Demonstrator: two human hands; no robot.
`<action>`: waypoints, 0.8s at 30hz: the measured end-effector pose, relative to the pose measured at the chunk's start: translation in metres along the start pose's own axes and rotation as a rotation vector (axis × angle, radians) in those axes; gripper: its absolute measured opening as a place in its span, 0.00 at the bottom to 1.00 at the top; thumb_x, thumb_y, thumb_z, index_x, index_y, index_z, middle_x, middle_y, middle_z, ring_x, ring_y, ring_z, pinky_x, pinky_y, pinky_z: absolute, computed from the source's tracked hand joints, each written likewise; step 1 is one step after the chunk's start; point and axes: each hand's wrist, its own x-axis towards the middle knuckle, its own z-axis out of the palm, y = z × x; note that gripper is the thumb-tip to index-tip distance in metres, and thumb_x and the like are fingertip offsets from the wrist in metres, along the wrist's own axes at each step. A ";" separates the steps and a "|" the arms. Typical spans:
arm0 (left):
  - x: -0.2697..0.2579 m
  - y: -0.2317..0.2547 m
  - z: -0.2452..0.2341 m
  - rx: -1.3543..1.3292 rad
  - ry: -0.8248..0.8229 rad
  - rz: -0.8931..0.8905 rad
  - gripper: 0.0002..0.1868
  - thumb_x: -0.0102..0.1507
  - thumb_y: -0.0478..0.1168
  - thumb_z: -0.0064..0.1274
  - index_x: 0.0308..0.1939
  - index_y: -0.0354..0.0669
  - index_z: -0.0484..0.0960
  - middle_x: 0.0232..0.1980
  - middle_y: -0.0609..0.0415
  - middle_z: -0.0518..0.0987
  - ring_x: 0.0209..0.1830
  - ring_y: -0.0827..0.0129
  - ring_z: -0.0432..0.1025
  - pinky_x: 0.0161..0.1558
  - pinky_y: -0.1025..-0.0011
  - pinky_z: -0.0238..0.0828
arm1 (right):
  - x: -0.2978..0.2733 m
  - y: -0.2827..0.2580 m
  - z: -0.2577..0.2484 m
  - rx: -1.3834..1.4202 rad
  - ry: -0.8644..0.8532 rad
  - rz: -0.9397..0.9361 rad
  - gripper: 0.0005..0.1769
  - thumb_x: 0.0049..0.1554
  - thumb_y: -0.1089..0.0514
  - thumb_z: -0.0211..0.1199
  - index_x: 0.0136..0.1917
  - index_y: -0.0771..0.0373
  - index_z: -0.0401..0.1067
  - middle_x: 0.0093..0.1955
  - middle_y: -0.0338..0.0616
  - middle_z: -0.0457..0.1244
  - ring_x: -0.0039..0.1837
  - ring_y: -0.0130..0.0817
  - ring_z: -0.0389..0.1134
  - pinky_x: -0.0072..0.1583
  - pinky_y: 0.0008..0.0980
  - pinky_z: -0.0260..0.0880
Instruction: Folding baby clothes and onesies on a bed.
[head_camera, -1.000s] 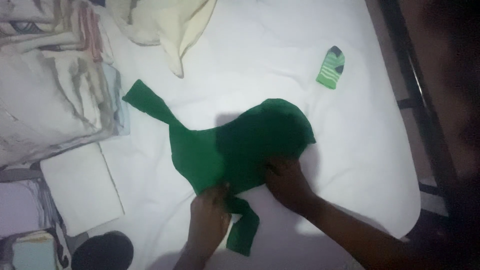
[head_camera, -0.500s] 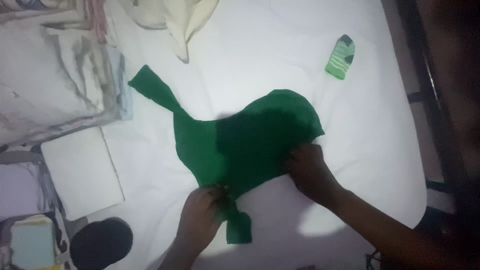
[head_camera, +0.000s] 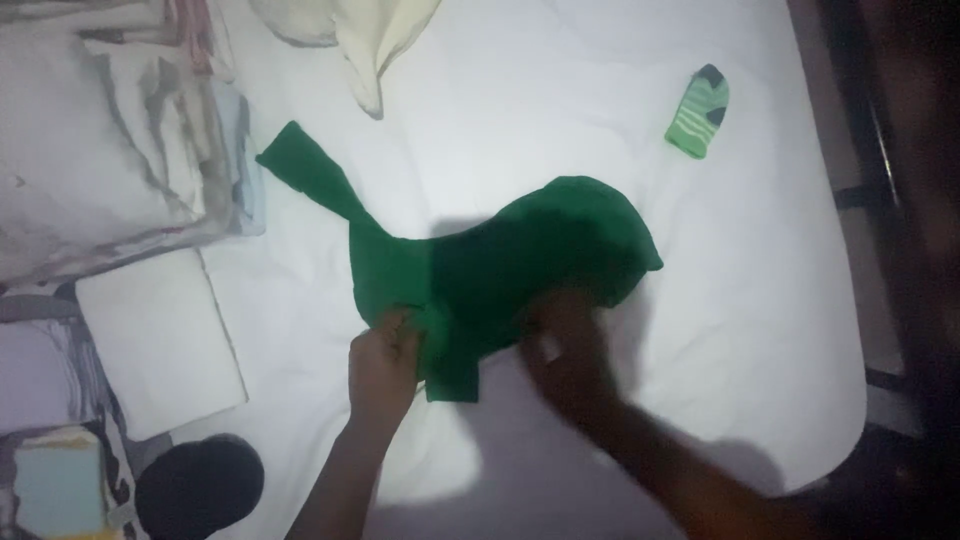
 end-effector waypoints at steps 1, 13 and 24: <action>0.002 0.003 0.000 -0.001 -0.003 0.004 0.12 0.63 0.33 0.50 0.49 0.35 0.82 0.29 0.40 0.81 0.24 0.54 0.77 0.28 0.59 0.72 | 0.008 -0.025 0.001 -0.003 0.003 0.003 0.15 0.55 0.58 0.67 0.56 0.62 0.71 0.57 0.52 0.64 0.61 0.50 0.64 0.63 0.48 0.65; 0.001 -0.010 0.007 0.042 -0.025 -0.001 0.16 0.61 0.31 0.53 0.53 0.44 0.82 0.33 0.41 0.83 0.28 0.52 0.79 0.31 0.57 0.74 | 0.021 -0.093 -0.009 0.511 -0.312 0.753 0.22 0.59 0.53 0.54 0.66 0.58 0.65 0.54 0.45 0.67 0.52 0.38 0.73 0.54 0.40 0.78; -0.015 -0.005 0.007 -0.036 0.108 0.188 0.21 0.57 0.27 0.58 0.54 0.42 0.76 0.47 0.44 0.83 0.41 0.54 0.80 0.40 0.60 0.79 | 0.043 -0.048 -0.023 0.057 0.136 0.226 0.29 0.60 0.52 0.63 0.69 0.68 0.61 0.65 0.60 0.59 0.64 0.50 0.65 0.60 0.46 0.71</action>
